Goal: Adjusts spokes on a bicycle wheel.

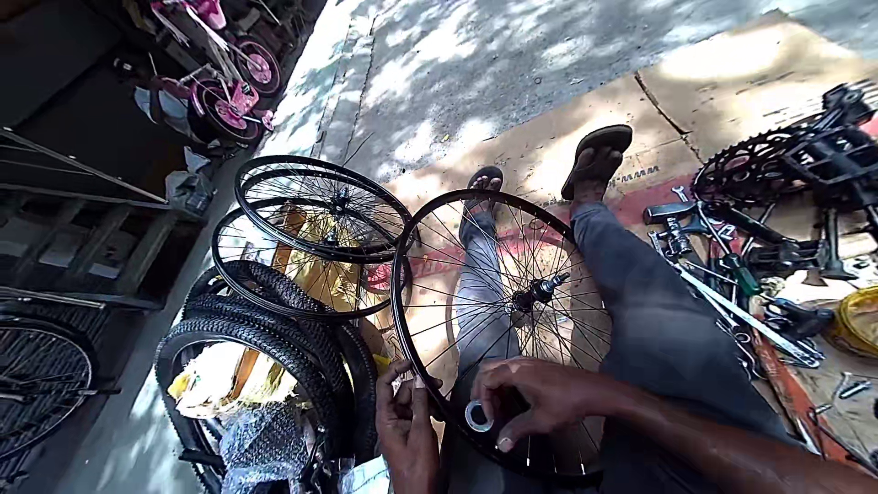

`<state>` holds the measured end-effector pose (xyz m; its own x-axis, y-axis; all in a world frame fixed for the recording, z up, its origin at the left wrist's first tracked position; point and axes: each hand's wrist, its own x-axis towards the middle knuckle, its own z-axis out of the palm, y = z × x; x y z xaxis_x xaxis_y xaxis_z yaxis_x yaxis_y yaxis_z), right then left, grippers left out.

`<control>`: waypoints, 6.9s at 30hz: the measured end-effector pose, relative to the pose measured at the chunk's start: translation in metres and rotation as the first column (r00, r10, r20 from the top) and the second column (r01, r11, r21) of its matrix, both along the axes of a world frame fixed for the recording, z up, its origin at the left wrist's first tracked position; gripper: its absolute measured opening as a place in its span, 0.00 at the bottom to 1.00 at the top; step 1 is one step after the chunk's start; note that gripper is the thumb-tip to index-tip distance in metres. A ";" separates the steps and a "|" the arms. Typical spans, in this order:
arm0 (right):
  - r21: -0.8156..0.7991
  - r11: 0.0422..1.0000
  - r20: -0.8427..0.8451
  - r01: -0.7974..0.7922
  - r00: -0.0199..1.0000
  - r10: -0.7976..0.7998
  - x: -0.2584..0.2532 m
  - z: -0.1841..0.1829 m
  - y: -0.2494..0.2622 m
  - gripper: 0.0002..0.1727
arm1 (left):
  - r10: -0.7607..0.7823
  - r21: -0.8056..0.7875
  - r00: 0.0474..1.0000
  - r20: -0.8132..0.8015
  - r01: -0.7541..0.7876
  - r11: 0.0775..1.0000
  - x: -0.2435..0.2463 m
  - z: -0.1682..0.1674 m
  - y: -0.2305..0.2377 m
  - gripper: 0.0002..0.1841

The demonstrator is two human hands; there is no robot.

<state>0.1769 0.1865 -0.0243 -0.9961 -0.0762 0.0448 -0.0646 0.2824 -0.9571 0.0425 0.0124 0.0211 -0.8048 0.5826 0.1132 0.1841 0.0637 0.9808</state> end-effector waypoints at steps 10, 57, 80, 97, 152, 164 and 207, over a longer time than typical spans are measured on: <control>-0.056 0.998 -0.010 0.035 0.999 -0.036 0.002 -0.002 0.000 0.19 | -0.027 -0.021 1.000 -0.017 0.026 0.999 0.003 0.002 0.000 0.16; 0.081 0.975 -0.146 0.209 0.970 -0.196 -0.001 0.007 0.017 0.15 | -0.044 -0.378 0.953 -0.300 -0.077 0.923 -0.035 0.015 0.041 0.27; 0.307 0.929 -0.255 0.207 0.958 -0.129 -0.016 -0.008 -0.024 0.12 | -0.001 -0.045 0.996 -0.087 -0.003 0.999 -0.014 -0.003 0.010 0.11; 0.166 0.983 -0.037 0.075 0.997 -0.070 -0.020 0.000 -0.019 0.15 | 0.068 0.009 0.998 -0.012 -0.068 0.998 -0.006 -0.010 0.010 0.13; 0.359 0.921 -0.018 0.149 0.988 -0.153 -0.023 0.001 -0.021 0.11 | -0.026 -0.059 0.997 0.076 0.030 0.998 -0.018 0.006 0.005 0.17; 0.134 0.991 0.004 -0.007 1.000 0.006 -0.016 0.002 -0.004 0.21 | -0.013 -0.056 0.998 0.063 0.016 0.998 -0.017 0.002 0.001 0.19; 0.062 0.985 0.013 0.159 0.987 -0.160 -0.018 -0.003 -0.010 0.15 | 0.013 -0.061 1.000 -0.003 -0.013 0.998 -0.019 -0.001 0.006 0.09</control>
